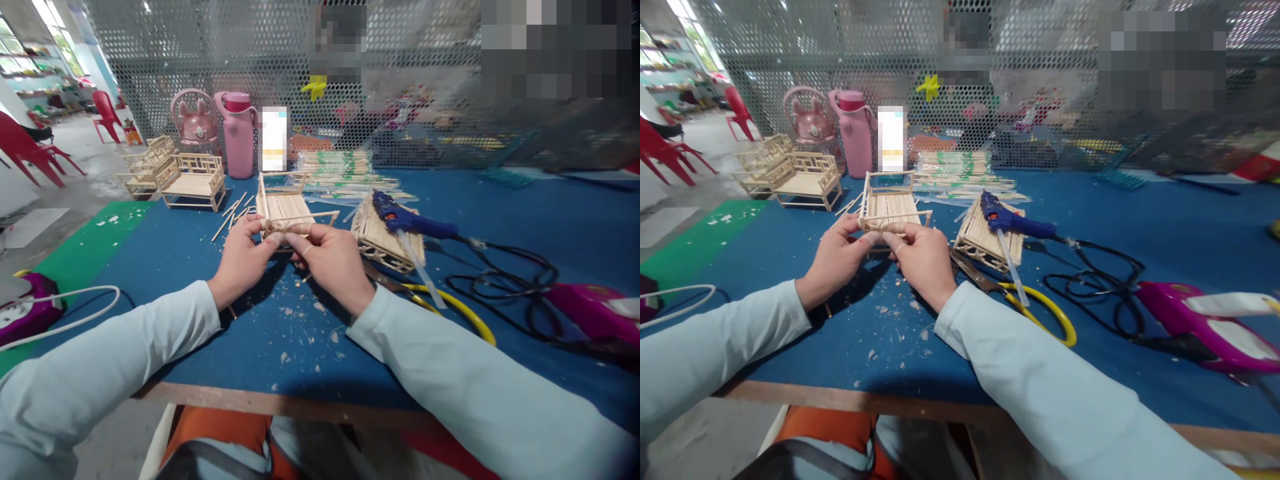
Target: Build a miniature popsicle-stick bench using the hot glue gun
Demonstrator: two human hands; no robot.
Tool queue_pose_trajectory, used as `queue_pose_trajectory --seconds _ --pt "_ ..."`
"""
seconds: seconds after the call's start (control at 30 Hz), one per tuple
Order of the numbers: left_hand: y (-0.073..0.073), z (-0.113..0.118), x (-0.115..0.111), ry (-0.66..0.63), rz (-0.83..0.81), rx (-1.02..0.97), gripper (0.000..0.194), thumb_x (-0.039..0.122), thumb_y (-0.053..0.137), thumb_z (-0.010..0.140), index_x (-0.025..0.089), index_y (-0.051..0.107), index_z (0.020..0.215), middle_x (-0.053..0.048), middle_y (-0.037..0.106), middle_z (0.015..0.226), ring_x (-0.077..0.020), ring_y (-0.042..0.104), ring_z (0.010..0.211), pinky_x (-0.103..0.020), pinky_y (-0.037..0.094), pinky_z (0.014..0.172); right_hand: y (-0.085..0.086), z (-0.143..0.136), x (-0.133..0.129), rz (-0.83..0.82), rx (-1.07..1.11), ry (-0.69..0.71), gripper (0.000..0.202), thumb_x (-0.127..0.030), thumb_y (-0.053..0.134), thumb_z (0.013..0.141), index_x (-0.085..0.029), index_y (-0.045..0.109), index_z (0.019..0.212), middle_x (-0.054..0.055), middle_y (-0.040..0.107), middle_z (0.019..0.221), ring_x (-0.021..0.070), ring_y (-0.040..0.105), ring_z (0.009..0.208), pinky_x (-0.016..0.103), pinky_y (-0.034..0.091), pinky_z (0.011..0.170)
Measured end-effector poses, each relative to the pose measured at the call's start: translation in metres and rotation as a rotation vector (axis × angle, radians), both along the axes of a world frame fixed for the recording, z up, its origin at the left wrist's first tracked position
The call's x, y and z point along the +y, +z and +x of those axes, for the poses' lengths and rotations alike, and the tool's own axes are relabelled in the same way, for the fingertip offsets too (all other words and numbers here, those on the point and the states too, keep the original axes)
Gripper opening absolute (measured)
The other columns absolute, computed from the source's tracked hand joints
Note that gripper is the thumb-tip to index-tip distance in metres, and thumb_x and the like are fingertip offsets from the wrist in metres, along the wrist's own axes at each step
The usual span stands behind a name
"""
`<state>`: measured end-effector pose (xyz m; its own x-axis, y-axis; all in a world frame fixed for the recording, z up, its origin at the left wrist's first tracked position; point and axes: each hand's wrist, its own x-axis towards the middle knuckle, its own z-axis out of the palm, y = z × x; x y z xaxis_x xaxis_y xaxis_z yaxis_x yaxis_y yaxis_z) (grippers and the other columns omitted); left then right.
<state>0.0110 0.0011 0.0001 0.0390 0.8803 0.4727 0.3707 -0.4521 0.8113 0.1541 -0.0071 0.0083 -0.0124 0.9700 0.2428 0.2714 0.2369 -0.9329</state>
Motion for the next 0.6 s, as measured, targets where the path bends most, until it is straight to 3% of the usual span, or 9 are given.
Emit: queue_pose_trajectory --seconds 0.2,0.33,0.47,0.6 --pt "-0.0008 -0.0013 0.0011 -0.002 -0.001 -0.016 0.014 0.013 0.061 0.078 0.019 0.07 0.086 -0.006 0.065 0.101 -0.0197 0.056 0.102 -0.04 0.041 0.098 -0.0049 0.0059 0.0007 0.089 -0.129 -0.017 0.026 -0.033 0.061 0.078 -0.02 0.075 0.095 0.001 0.067 0.061 0.01 0.052 0.045 0.024 0.042 0.045" --pt "-0.0003 -0.0009 0.0005 -0.001 -0.007 -0.015 0.011 0.014 0.061 0.078 0.019 0.07 0.083 -0.006 0.066 0.095 -0.019 0.057 0.097 -0.038 0.043 0.095 -0.0032 0.0088 -0.0023 0.116 -0.239 -0.045 0.028 -0.03 0.056 0.081 -0.019 0.074 0.099 0.0 0.064 0.054 0.0113 0.052 0.045 0.025 0.041 0.046" --pt "0.0004 -0.0007 0.0 -0.008 -0.01 -0.016 0.012 0.014 0.06 0.078 0.018 0.07 0.084 -0.006 0.066 0.095 -0.0187 0.058 0.095 -0.037 0.043 0.093 0.0006 0.0082 -0.0065 0.141 -0.276 -0.124 0.032 -0.027 0.055 0.079 -0.014 0.072 0.104 -0.001 0.059 0.049 0.0125 0.051 0.046 0.026 0.04 0.048" --pt "0.0001 -0.0009 0.0002 -0.015 -0.004 -0.029 0.012 0.014 0.06 0.078 0.019 0.07 0.083 -0.005 0.067 0.093 -0.0183 0.058 0.095 -0.037 0.043 0.094 0.0032 0.0044 -0.0073 0.248 -0.283 -0.142 0.031 -0.03 0.055 0.08 -0.017 0.073 0.101 0.0 0.063 0.056 0.0118 0.05 0.049 0.026 0.04 0.051"
